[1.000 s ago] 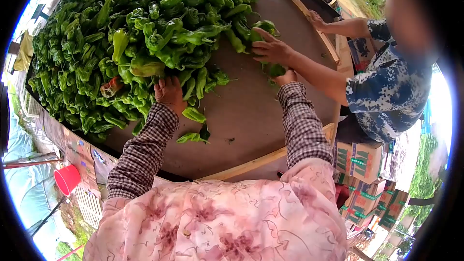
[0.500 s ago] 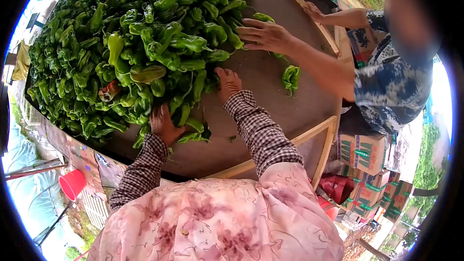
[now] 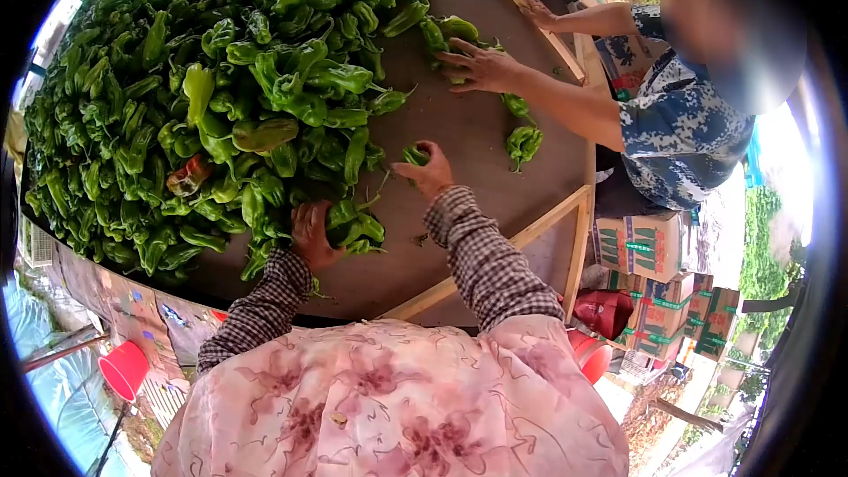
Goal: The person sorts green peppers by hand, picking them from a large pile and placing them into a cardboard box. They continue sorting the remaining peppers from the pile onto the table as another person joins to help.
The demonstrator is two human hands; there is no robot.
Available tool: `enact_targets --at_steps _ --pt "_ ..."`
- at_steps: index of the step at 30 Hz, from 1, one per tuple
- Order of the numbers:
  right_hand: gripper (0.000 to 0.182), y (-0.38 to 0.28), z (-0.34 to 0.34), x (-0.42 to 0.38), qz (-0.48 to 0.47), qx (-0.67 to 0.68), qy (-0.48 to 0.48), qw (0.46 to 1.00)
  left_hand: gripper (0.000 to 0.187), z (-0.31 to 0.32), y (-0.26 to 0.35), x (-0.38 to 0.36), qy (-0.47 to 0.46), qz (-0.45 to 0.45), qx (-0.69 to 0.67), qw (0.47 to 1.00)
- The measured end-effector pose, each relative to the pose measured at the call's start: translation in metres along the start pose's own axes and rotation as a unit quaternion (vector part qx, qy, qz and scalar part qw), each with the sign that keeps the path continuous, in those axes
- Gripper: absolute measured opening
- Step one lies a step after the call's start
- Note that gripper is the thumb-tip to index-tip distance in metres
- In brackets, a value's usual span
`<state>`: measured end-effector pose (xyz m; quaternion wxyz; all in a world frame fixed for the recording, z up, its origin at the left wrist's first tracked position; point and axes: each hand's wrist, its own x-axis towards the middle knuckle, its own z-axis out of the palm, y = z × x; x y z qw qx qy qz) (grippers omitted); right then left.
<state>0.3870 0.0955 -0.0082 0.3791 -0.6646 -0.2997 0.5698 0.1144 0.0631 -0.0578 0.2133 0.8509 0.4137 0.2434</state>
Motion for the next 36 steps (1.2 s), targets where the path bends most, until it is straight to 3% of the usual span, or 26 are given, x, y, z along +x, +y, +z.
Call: enact_targets --at_steps 1,2,4,5,7,14,16,20,22,24,26,27,30,33,34,36 --pt "0.072 -0.004 0.013 0.000 -0.024 -0.202 0.078 0.976 0.093 0.000 0.001 0.000 -0.002 0.001 0.001 1.000" --pt "0.072 -0.004 0.025 0.002 -0.024 -0.200 0.078 0.976 0.092 0.000 0.001 0.000 -0.013 -0.008 0.002 1.000" --pt "0.073 -0.007 0.043 0.007 -0.150 -0.344 0.076 0.924 0.091 -0.001 0.002 0.003 -0.021 -0.016 0.009 1.000" --pt "0.073 -0.012 0.047 0.010 -0.154 -0.341 0.074 0.924 0.091 -0.002 0.003 0.003 -0.033 -0.027 0.019 0.999" --pt "0.075 -0.024 0.050 0.018 -0.068 -0.422 0.017 0.904 0.091 -0.003 0.006 0.003 -0.042 -0.040 0.037 0.998" --pt "0.072 -0.004 -0.014 0.034 -0.037 -0.223 0.048 0.973 0.087 -0.010 0.013 0.006 -0.040 -0.053 0.044 0.997" --pt "0.070 -0.002 -0.036 0.031 -0.093 -0.303 0.173 0.932 0.085 -0.010 0.015 0.008 -0.041 -0.058 0.040 0.997" --pt "0.068 -0.007 -0.081 0.025 -0.109 -0.267 0.224 0.931 0.083 -0.007 0.011 0.009 -0.025 -0.046 0.040 0.998" --pt "0.067 0.001 -0.099 0.030 -0.172 -0.404 0.287 0.852 0.082 -0.006 0.014 0.009 -0.024 -0.046 0.039 0.998" --pt "0.069 0.003 -0.103 0.032 -0.158 -0.420 0.276 0.850 0.082 -0.008 0.016 0.010 -0.006 -0.039 0.047 0.998" --pt "0.068 0.000 -0.084 0.034 -0.222 -0.518 0.234 0.792 0.083 -0.009 0.017 0.009 -0.013 -0.047 0.053 0.997" --pt "0.069 -0.001 -0.070 0.035 -0.255 -0.514 0.200 0.795 0.084 -0.009 0.018 0.010 -0.016 -0.053 0.059 0.997" --pt "0.069 -0.032 -0.008 0.007 -0.233 -0.580 0.110 0.773 0.087 -0.010 0.018 0.010 -0.044 -0.073 0.065 0.994" --pt "0.070 -0.016 -0.007 0.043 -0.199 -0.648 0.087 0.730 0.086 -0.008 0.014 0.009 -0.078 -0.090 0.052 0.991" --pt "0.070 -0.018 -0.010 0.048 -0.199 -0.647 0.086 0.731 0.086 -0.007 0.013 0.008 -0.079 -0.091 0.052 0.991" --pt "0.070 -0.026 -0.026 0.054 -0.163 -0.536 0.012 0.828 0.087 -0.006 0.013 0.007 -0.069 -0.084 0.053 0.993"
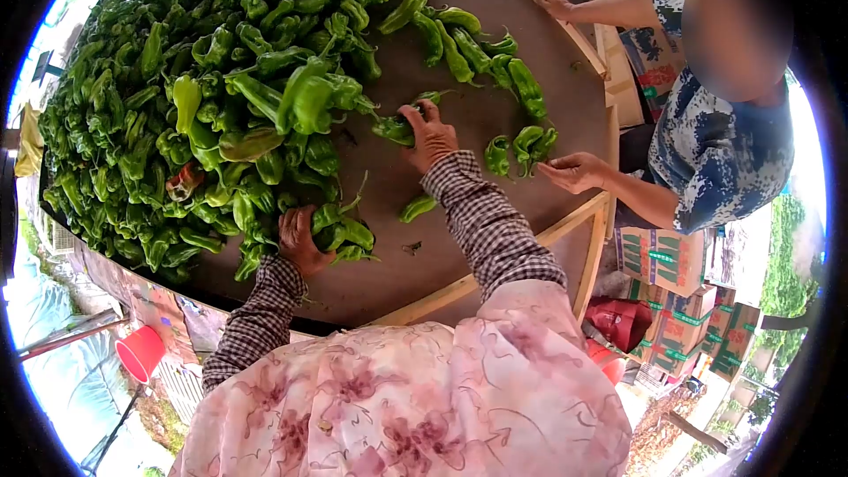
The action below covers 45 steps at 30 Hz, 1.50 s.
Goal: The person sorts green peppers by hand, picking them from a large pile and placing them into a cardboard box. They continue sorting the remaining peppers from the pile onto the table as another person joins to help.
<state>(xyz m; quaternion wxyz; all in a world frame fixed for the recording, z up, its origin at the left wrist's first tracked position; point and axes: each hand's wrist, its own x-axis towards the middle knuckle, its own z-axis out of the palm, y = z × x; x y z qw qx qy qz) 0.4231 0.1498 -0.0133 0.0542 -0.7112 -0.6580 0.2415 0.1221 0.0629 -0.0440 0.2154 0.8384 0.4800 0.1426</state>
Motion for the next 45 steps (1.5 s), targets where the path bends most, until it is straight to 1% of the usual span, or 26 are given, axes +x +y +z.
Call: enact_targets --at_steps 1,2,6,8,9,11,12,14,15,17,19,20,22,23,27,29,33,35,36,38,39,40,41,42,44,45 --pt "0.070 0.021 0.008 0.004 -0.053 0.007 0.035 0.998 0.087 0.000 0.000 -0.001 0.000 0.001 -0.003 1.000" --pt "0.070 0.029 0.004 0.002 -0.050 0.002 0.036 0.998 0.087 0.000 0.000 -0.001 0.007 -0.001 -0.004 1.000" --pt "0.072 0.068 -0.004 -0.001 0.015 -0.022 0.107 0.994 0.086 -0.003 0.004 0.001 -0.019 -0.031 0.001 0.999" --pt "0.065 0.076 -0.014 -0.003 0.114 0.032 0.152 0.981 0.087 -0.007 0.008 0.004 -0.044 -0.052 -0.004 0.998" --pt "0.065 0.079 -0.018 -0.004 0.116 0.033 0.152 0.981 0.087 -0.006 0.006 0.003 -0.045 -0.050 -0.002 0.998" --pt "0.067 0.077 -0.028 -0.009 0.152 -0.058 0.236 0.958 0.087 -0.006 0.006 0.003 -0.048 -0.048 -0.001 0.998" --pt "0.067 0.076 -0.028 -0.013 0.154 -0.059 0.235 0.958 0.086 -0.006 0.007 0.003 -0.027 -0.039 0.011 0.999" --pt "0.056 0.067 -0.024 -0.024 0.060 -0.135 0.332 0.932 0.086 -0.005 0.009 0.003 -0.005 -0.030 0.023 0.999" --pt "0.046 0.060 -0.019 -0.035 0.001 -0.123 0.289 0.949 0.086 -0.004 0.007 0.004 -0.004 -0.023 0.025 0.999" --pt "0.046 0.038 0.005 -0.070 -0.124 -0.120 0.185 0.968 0.085 -0.003 0.003 0.003 -0.003 -0.018 0.028 0.999" --pt "0.057 0.030 0.041 -0.092 -0.172 -0.072 0.106 0.977 0.088 0.000 0.000 0.002 -0.027 -0.037 -0.004 0.999" --pt "0.057 0.026 0.045 -0.106 -0.172 -0.070 0.104 0.977 0.088 0.000 0.000 0.001 -0.029 -0.039 -0.004 0.999" --pt "0.069 0.018 0.048 -0.124 -0.141 -0.046 0.017 0.989 0.089 -0.001 0.001 0.002 0.009 0.010 -0.015 1.000" --pt "0.078 0.022 0.047 -0.127 -0.155 -0.051 -0.001 0.987 0.089 -0.003 0.002 0.003 0.008 0.007 -0.014 1.000" --pt "0.075 0.040 0.055 -0.124 -0.153 -0.005 0.060 0.986 0.088 -0.011 0.007 0.003 0.002 0.016 -0.044 0.999" --pt "0.064 0.054 0.062 -0.117 -0.033 0.131 0.151 0.979 0.083 -0.020 0.015 0.000 0.027 0.042 -0.062 0.997" --pt "0.053 0.081 0.059 -0.116 -0.009 0.190 0.138 0.972 0.084 -0.039 0.033 -0.013 -0.001 -0.006 -0.173 0.985" --pt "0.054 0.073 0.046 -0.119 -0.136 -0.006 0.163 0.977 0.083 -0.051 0.040 -0.019 -0.053 -0.046 -0.375 0.924" --pt "0.054 0.065 0.045 -0.119 -0.135 -0.005 0.163 0.977 0.083 -0.053 0.042 -0.022 -0.078 -0.065 -0.471 0.876" --pt "0.045 0.038 0.042 -0.115 -0.091 -0.053 0.126 0.986 0.082 -0.053 0.040 -0.029 -0.075 -0.044 -0.495 0.864" --pt "0.045 0.035 0.039 -0.109 -0.091 -0.052 0.125 0.987 0.083 -0.055 0.044 -0.033 -0.095 -0.097 -0.574 0.807" --pt "0.044 0.033 0.035 -0.099 -0.024 -0.034 0.056 0.998 0.084 -0.057 0.046 -0.036 -0.114 -0.149 -0.645 0.740" --pt "0.043 0.034 0.034 -0.091 0.042 -0.015 -0.013 0.999 0.079 -0.052 0.043 -0.040 -0.115 -0.150 -0.654 0.732" --pt "0.043 0.038 0.033 -0.090 0.044 -0.014 -0.014 0.999 0.079 -0.048 0.039 -0.044 -0.116 -0.151 -0.654 0.732" --pt "0.041 0.056 0.031 -0.096 -0.003 0.021 0.109 0.994 0.071 -0.041 0.034 -0.056 -0.101 -0.182 -0.681 0.702" --pt "0.041 0.064 0.031 -0.103 -0.001 0.019 0.107 0.994 0.071 -0.038 0.033 -0.062 -0.103 -0.183 -0.683 0.700"
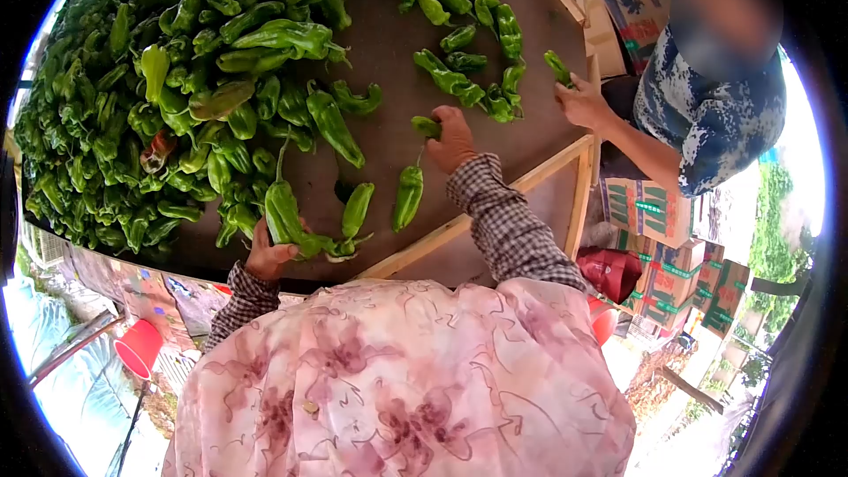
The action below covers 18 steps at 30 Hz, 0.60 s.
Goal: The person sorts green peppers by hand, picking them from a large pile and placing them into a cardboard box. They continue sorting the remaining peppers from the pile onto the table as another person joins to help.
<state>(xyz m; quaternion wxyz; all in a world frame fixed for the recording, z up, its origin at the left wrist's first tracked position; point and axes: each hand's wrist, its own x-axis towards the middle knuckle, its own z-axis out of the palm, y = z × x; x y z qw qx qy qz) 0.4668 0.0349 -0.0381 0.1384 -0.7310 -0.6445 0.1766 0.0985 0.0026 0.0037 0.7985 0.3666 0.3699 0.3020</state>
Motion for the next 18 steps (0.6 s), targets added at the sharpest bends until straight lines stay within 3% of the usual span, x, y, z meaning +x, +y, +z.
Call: enact_targets --at_steps 1,2,3,4,5,6,8,11,12,13,14,15,16,17,18 --pt "0.037 0.003 -0.006 -0.008 0.064 0.226 -0.039 0.971 0.068 -0.001 -0.004 -0.004 0.022 -0.004 -0.024 0.999" --pt "0.033 0.004 -0.010 -0.015 0.123 0.438 -0.074 0.887 0.064 -0.002 -0.008 -0.006 0.042 -0.007 -0.047 0.998" --pt "0.033 0.004 -0.013 -0.024 0.124 0.435 -0.073 0.889 0.064 -0.004 -0.012 -0.007 0.040 -0.006 -0.050 0.998" --pt "0.031 -0.013 -0.026 -0.032 0.183 0.603 -0.090 0.771 0.064 -0.006 -0.016 -0.007 0.048 0.000 -0.057 0.997" --pt "0.029 -0.027 -0.036 -0.038 0.234 0.744 -0.103 0.618 0.064 -0.004 -0.015 -0.006 0.058 0.005 -0.064 0.996" --pt "0.029 -0.033 -0.041 -0.042 0.234 0.743 -0.104 0.618 0.061 -0.002 -0.014 -0.006 0.065 0.000 -0.069 0.995" --pt "0.029 -0.043 -0.045 -0.046 0.204 0.787 -0.137 0.565 0.060 0.011 -0.002 0.001 0.078 -0.019 -0.042 0.996" --pt "0.029 -0.055 -0.035 -0.051 0.174 0.809 -0.162 0.538 0.060 0.017 -0.001 0.025 0.089 -0.024 0.019 0.996" --pt "0.029 -0.061 -0.029 -0.055 0.172 0.809 -0.165 0.537 0.063 0.017 -0.003 0.035 0.073 0.000 0.112 0.991" --pt "0.028 -0.069 -0.021 -0.060 0.150 0.764 -0.129 0.614 0.067 0.020 -0.004 0.040 0.057 0.024 0.204 0.977" --pt "0.027 -0.079 -0.013 -0.065 0.125 0.712 -0.092 0.685 0.068 0.035 0.003 0.039 0.089 0.043 0.131 0.986" --pt "0.027 -0.088 -0.006 -0.071 0.123 0.713 -0.094 0.684 0.068 0.037 0.005 0.037 0.093 0.044 0.132 0.986" --pt "0.027 -0.098 0.002 -0.078 0.111 0.678 -0.104 0.719 0.068 0.038 0.005 0.033 0.136 0.151 0.352 0.913" --pt "0.027 -0.109 0.007 -0.084 0.100 0.641 -0.112 0.753 0.068 0.042 0.008 0.030 0.170 0.246 0.550 0.780" --pt "0.027 -0.120 0.013 -0.090 0.101 0.642 -0.113 0.752 0.062 0.052 0.008 0.025 0.103 0.246 0.426 0.865"
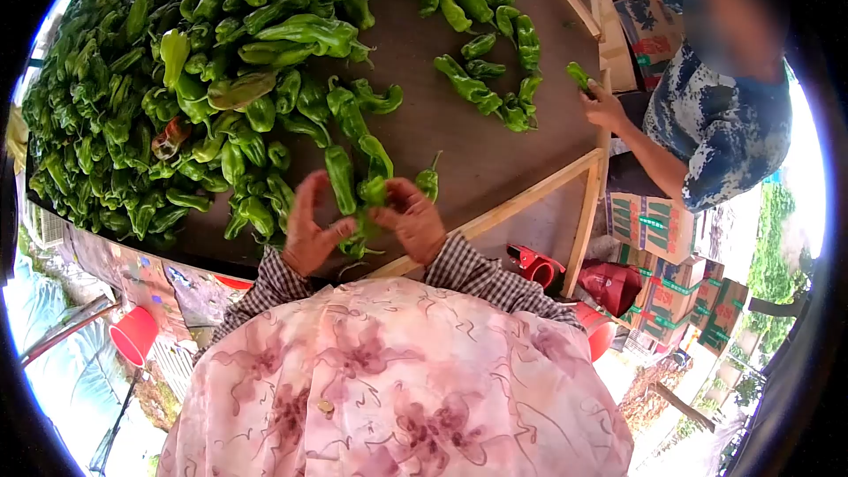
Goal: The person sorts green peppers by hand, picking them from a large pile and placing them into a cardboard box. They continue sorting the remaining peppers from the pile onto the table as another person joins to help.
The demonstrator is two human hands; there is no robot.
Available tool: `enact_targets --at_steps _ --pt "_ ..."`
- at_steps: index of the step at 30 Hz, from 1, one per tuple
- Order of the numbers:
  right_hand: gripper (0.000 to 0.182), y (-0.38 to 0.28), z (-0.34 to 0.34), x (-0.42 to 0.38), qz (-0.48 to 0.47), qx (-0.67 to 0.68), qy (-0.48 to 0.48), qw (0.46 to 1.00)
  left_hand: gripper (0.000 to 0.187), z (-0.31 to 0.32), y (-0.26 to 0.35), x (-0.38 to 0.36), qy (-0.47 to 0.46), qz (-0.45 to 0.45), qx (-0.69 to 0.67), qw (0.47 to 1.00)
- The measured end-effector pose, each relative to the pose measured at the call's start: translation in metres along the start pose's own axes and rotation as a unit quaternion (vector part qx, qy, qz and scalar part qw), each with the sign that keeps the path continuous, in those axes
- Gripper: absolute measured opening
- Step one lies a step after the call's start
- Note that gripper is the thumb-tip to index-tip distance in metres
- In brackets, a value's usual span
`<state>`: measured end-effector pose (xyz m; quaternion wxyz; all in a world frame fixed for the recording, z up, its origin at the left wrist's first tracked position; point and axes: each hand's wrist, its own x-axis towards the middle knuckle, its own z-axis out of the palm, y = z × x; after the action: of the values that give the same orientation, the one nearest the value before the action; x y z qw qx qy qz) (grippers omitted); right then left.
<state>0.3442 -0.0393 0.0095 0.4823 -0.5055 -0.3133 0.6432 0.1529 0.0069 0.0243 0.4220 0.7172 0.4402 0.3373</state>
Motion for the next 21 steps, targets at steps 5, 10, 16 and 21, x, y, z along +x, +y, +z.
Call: enact_targets --at_steps 5,10,16,21 --pt "0.034 0.005 0.015 -0.017 0.028 -0.077 -0.099 0.992 0.053 0.005 -0.002 -0.018 -0.228 -0.297 -0.384 0.844" --pt "0.050 0.011 -0.035 -0.013 -0.193 -0.549 0.093 0.808 0.027 0.005 -0.030 -0.037 -0.067 -0.275 -0.326 0.902" --pt "0.064 0.030 -0.063 0.023 -0.102 -0.569 0.173 0.798 0.037 0.038 -0.035 0.001 -0.064 -0.093 -0.015 0.994" --pt "0.048 0.009 -0.077 0.029 0.088 0.141 0.167 0.972 0.052 0.057 -0.002 0.039 -0.254 -0.177 0.306 0.900"
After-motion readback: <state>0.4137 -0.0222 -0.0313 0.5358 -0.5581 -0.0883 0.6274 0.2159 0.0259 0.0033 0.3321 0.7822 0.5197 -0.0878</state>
